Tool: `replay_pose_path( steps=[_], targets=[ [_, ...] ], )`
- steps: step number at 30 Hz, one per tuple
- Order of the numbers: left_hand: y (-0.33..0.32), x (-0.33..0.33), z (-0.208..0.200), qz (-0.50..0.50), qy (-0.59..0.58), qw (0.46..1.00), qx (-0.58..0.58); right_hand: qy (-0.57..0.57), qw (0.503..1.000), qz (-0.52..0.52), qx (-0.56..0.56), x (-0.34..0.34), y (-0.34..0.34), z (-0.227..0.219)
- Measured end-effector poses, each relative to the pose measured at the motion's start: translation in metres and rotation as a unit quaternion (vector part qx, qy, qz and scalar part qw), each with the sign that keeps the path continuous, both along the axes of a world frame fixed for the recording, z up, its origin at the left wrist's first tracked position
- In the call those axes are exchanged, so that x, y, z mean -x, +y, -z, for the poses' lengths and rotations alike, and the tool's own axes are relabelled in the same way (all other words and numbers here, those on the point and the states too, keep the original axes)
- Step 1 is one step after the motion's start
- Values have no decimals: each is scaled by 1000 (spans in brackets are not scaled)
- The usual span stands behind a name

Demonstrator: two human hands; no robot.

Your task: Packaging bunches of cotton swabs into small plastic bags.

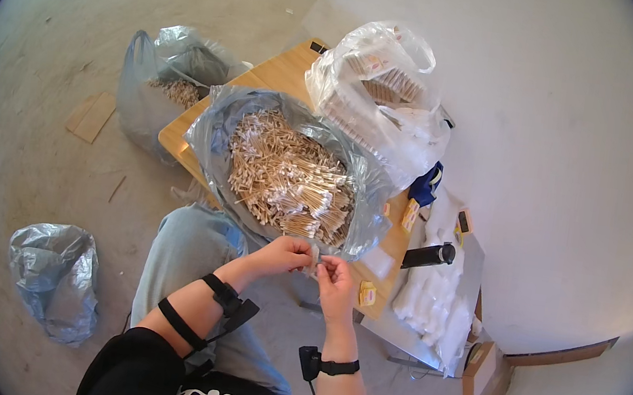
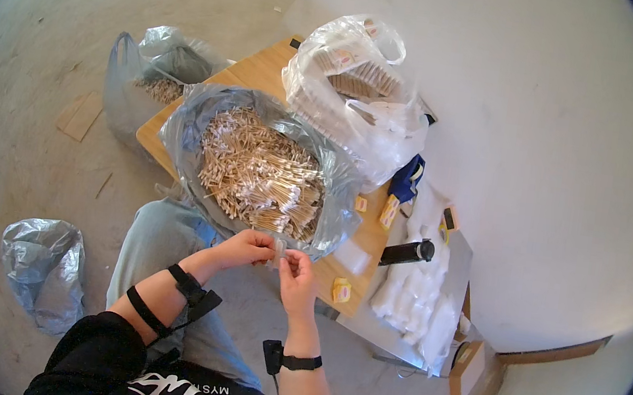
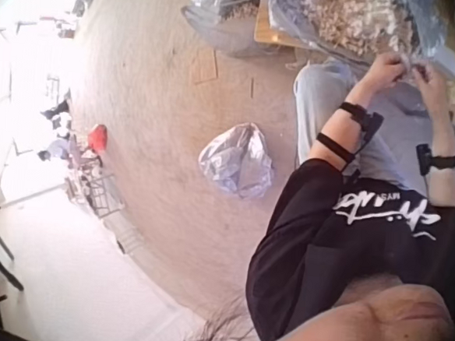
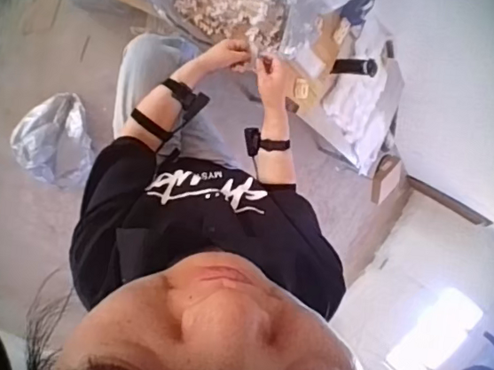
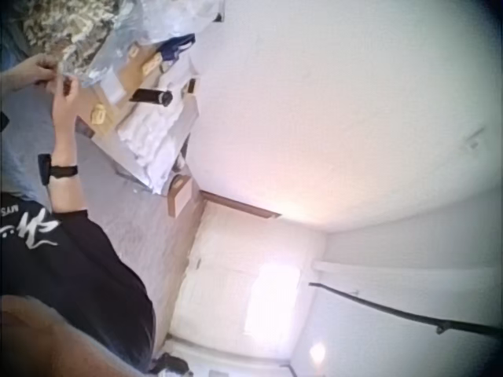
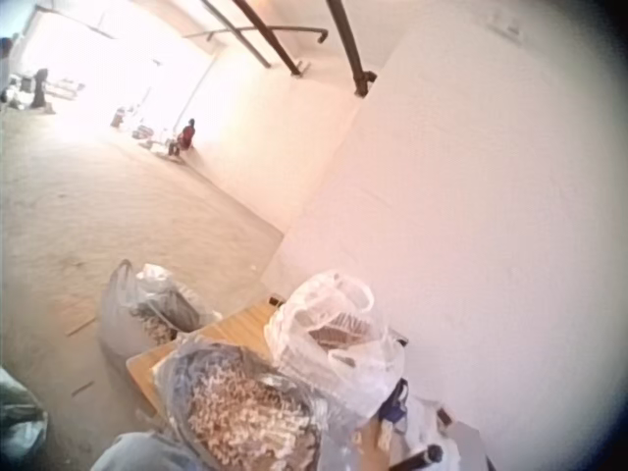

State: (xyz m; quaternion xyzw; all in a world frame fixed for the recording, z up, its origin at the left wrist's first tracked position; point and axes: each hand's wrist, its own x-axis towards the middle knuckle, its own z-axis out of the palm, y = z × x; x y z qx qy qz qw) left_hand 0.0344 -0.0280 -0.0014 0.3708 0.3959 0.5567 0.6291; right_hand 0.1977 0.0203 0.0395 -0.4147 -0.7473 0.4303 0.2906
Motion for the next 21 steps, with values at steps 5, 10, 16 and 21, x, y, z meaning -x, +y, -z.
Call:
replay_pose_path(
  steps=[5, 10, 16, 21],
  targets=[
    [3, -6, 1, -58, 69, 995, -43, 39, 998, 2, 42, 10, -4, 7],
    [3, -3, 8, -39, 134, 988, -62, -58, 997, 17, -49, 16, -8, 2],
    [6, -2, 2, -90, 122, 986, -67, 9, 997, 53, -56, 10, 4, 9],
    [6, -4, 11, -100, 233, 957, -138, 49, 998, 3, -36, 21, -1, 7]
  ],
)
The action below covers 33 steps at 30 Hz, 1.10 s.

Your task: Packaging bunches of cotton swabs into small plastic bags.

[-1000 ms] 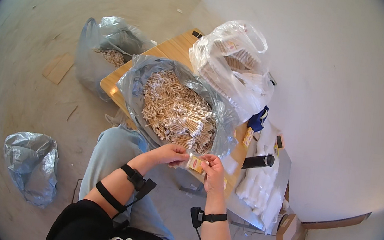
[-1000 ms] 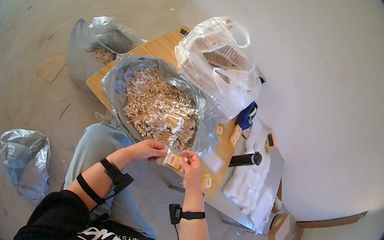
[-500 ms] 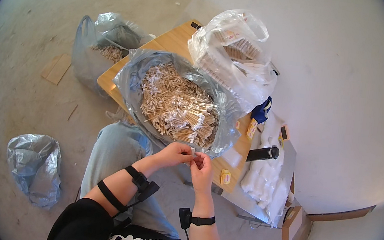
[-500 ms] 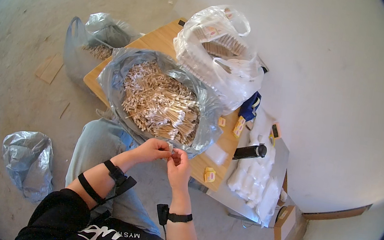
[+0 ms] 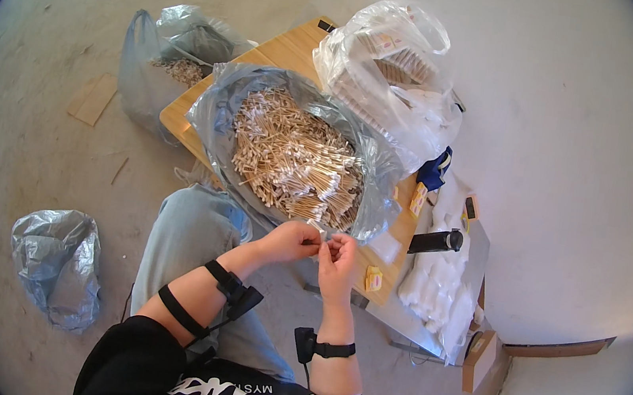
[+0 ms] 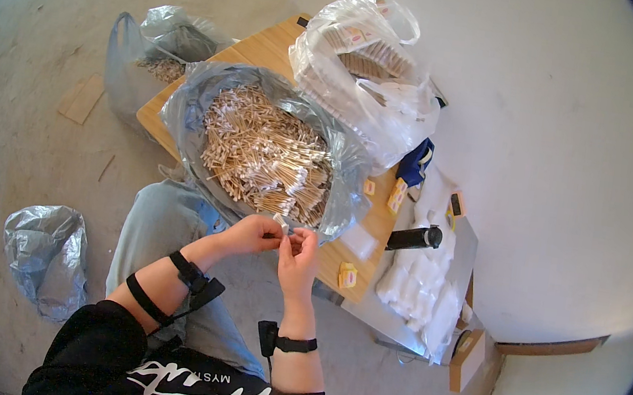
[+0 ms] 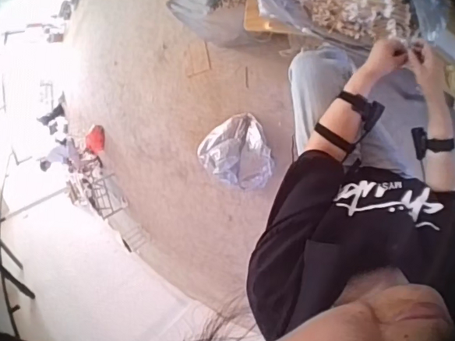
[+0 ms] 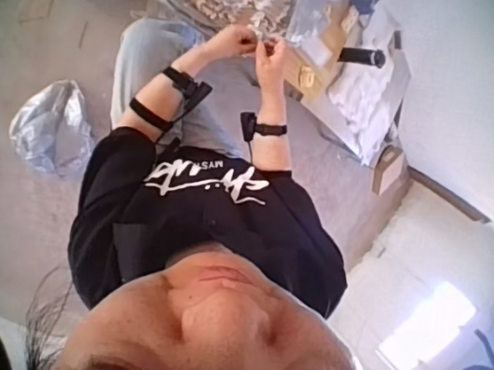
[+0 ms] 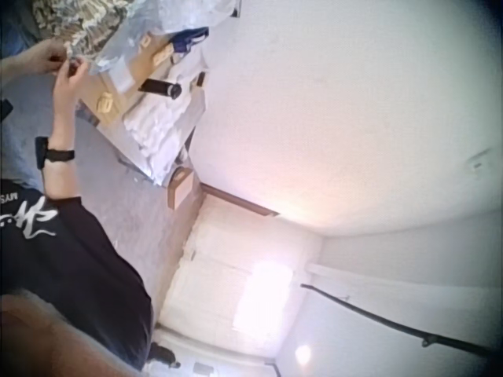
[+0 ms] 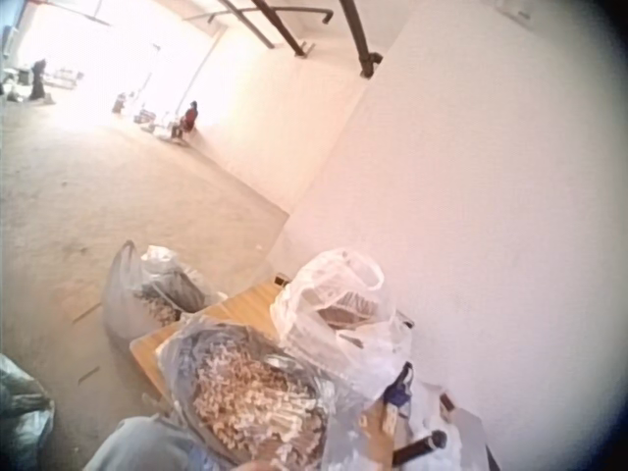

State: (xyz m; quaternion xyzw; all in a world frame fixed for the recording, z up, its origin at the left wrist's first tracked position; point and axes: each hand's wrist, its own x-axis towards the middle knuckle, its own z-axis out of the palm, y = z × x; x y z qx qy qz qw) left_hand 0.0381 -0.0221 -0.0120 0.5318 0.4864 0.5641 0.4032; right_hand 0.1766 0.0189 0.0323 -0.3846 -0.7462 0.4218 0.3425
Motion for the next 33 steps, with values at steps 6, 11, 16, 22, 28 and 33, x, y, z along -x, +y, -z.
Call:
replay_pose_path(
  steps=[6, 11, 16, 22, 28, 33],
  targets=[
    [-3, -8, -9, -22, 41, 999, -23, -61, 997, 35, -42, -4, 3, 2],
    [-1, -1, -11, -80, -61, 995, 6, -77, 982, 97, -141, 4, 0, -9],
    [-1, -4, -14, -126, 30, 986, -107, -46, 987, 65, -142, 8, 2, 5],
    [2, -1, -17, -180, -45, 980, -70, 87, 980, 141, 106, -5, 14, -4],
    [9, 10, -2, -95, -323, 940, 48, 276, 913, 84, 289, -9, 14, 0],
    [3, 16, -18, -131, -182, 973, 55, 76, 994, 78, 13, -14, 30, 4]
  ],
)
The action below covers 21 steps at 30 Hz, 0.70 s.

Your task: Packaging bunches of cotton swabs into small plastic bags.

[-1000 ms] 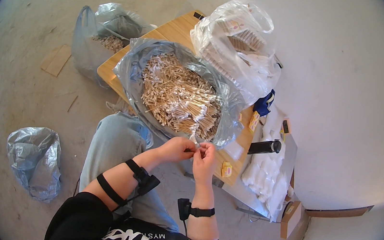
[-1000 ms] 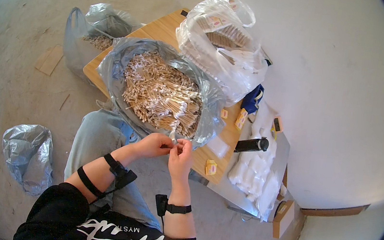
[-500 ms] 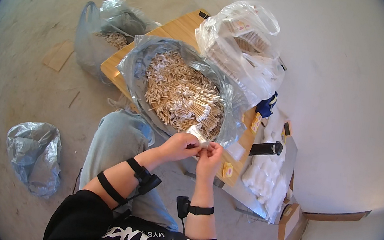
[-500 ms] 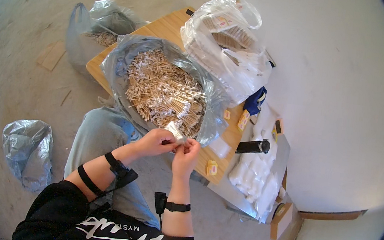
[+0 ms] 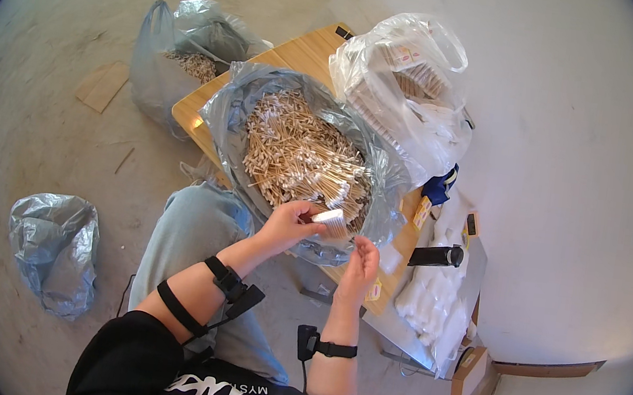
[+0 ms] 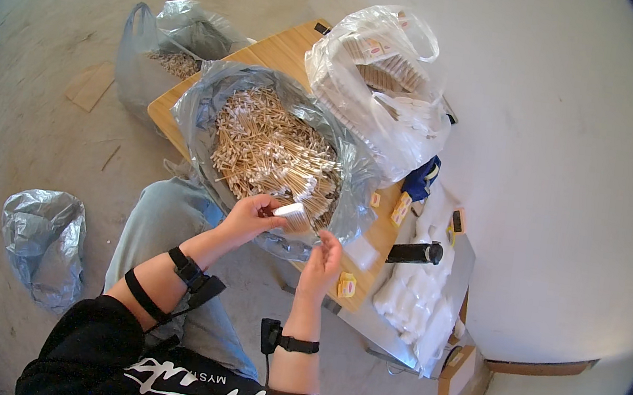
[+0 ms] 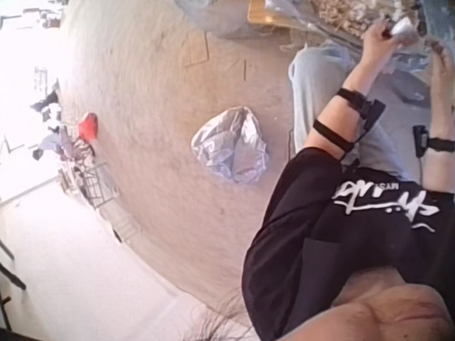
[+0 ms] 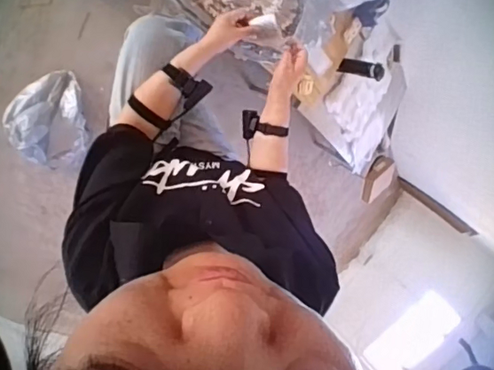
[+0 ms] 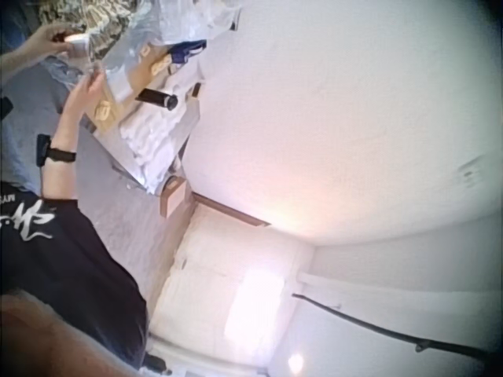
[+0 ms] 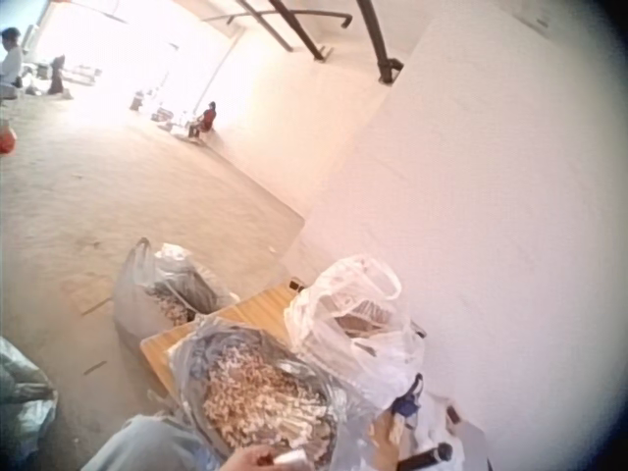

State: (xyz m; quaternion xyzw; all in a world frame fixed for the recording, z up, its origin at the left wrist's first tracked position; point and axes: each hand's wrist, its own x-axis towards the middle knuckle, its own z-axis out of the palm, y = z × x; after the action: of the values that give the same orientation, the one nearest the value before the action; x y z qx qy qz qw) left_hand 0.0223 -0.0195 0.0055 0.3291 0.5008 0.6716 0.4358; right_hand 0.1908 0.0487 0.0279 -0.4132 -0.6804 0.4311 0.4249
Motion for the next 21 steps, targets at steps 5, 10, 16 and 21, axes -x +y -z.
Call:
replay_pose_path(
  steps=[5, 10, 16, 21],
  targets=[
    [0, 2, 4, -66, 138, 988, -35, -48, 993, -109, 12, 44, 5, -27],
    [1, 7, 0, -98, 64, 992, -56, 28, 986, -135, 93, 70, 12, -27],
    [5, 22, 8, -194, 88, 973, -91, -34, 989, -146, 0, 90, 12, -23],
    [13, 30, 21, -289, -105, 949, -63, 59, 991, -108, 52, 85, 13, -6]
  ],
)
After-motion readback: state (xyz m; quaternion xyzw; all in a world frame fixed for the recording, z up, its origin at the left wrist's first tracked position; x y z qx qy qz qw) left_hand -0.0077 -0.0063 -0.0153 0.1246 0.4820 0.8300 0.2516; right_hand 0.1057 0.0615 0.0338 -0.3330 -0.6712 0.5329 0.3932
